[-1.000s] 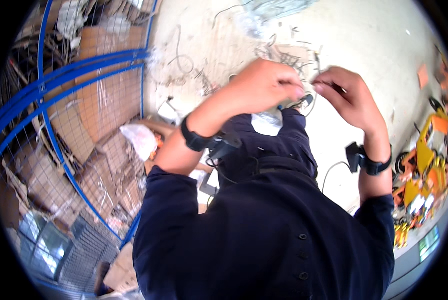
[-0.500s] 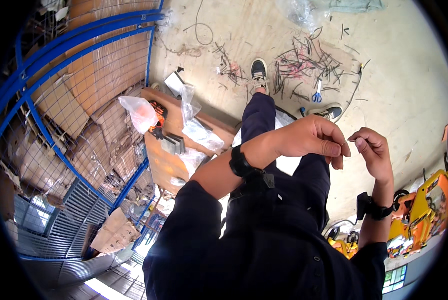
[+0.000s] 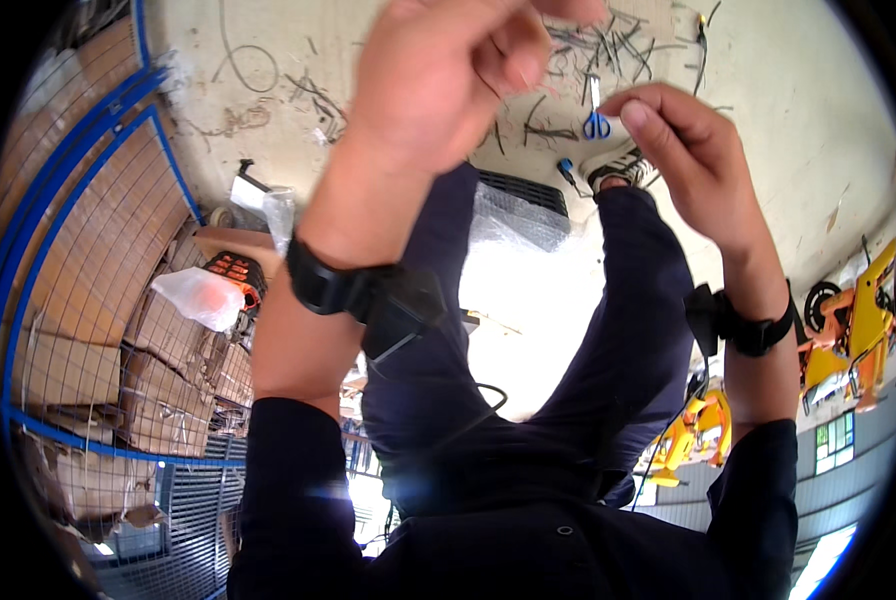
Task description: The person holds a bunch of thin wires and manipulates them by hand, separating and twisting them together.
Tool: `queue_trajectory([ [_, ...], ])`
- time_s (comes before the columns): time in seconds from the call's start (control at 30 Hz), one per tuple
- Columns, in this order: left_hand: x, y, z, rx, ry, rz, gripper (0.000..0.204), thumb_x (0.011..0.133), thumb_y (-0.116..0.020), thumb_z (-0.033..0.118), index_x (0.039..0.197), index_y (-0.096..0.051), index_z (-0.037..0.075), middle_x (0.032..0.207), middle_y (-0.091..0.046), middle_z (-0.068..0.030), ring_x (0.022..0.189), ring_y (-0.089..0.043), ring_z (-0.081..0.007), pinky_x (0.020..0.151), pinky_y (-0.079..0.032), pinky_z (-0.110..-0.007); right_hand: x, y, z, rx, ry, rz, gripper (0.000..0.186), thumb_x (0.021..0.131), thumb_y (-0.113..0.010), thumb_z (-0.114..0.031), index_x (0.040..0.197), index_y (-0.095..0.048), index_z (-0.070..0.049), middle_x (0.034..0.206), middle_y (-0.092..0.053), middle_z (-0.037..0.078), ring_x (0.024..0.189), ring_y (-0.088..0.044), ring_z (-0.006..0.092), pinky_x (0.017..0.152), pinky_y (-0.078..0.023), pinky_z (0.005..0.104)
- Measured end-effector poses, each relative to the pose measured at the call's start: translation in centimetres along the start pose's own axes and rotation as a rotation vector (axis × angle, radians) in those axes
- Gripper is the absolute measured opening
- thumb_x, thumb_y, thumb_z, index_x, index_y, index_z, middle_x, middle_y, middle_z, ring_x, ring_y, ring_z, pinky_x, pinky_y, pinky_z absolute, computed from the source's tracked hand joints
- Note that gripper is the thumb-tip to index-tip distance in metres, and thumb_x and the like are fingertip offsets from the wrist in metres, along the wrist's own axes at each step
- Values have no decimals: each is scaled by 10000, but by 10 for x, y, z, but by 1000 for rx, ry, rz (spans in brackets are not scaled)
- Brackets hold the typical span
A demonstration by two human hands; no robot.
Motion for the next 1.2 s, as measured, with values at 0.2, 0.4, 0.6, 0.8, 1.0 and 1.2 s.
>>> queue_trajectory([
  [0.2,40,43,-16,66,-20,6,327,1010,-442,301,1115,-617,46,875,-710,-50,506,-544,-91,467,-399,-203,20,-3,69,-10,12,10,244,959,-572,-220,1045,-664,-10,765,-634,11,608,-524,29,520,-415,197],
  [0.4,92,63,-12,65,-74,-146,246,985,-488,226,1125,-609,65,1028,-686,-52,746,-626,-125,541,-424,-213,45,6,105,-12,86,4,238,971,-553,-220,1018,-665,-15,802,-624,-23,669,-469,33,601,-393,190],
  [0.6,135,55,-25,22,-116,-144,210,957,-535,185,1130,-574,71,1085,-639,-47,864,-622,-122,598,-439,-222,58,24,129,-89,135,110,246,982,-537,-224,1035,-662,-20,846,-633,-40,696,-437,21,616,-373,186],
  [0.8,118,15,-7,209,-166,-417,191,964,-532,188,1111,-560,69,1111,-631,-57,685,-555,-24,536,-398,-165,37,25,96,-174,268,106,248,963,-566,-207,1005,-672,13,759,-623,1,694,-506,49,639,-438,211],
  [1.0,54,-44,8,415,-366,-386,253,958,-547,208,1129,-571,23,1114,-643,-83,608,-528,-28,494,-389,-147,-28,22,33,-288,347,149,271,973,-551,-227,984,-670,16,757,-617,-6,702,-503,44,656,-439,218],
  [1.2,-47,-76,30,541,-507,-235,308,951,-561,231,1158,-581,4,1117,-654,-98,586,-551,-45,473,-398,-163,-101,-1,-30,-307,187,128,303,962,-572,-266,952,-690,13,717,-587,-21,700,-485,49,639,-424,222],
])
Point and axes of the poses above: each hand's wrist, its own x-axis towards the middle knuckle, its own y-axis out of the back of the hand, z = x × y, the point moved 6 cm from there along x, towards the middle knuckle
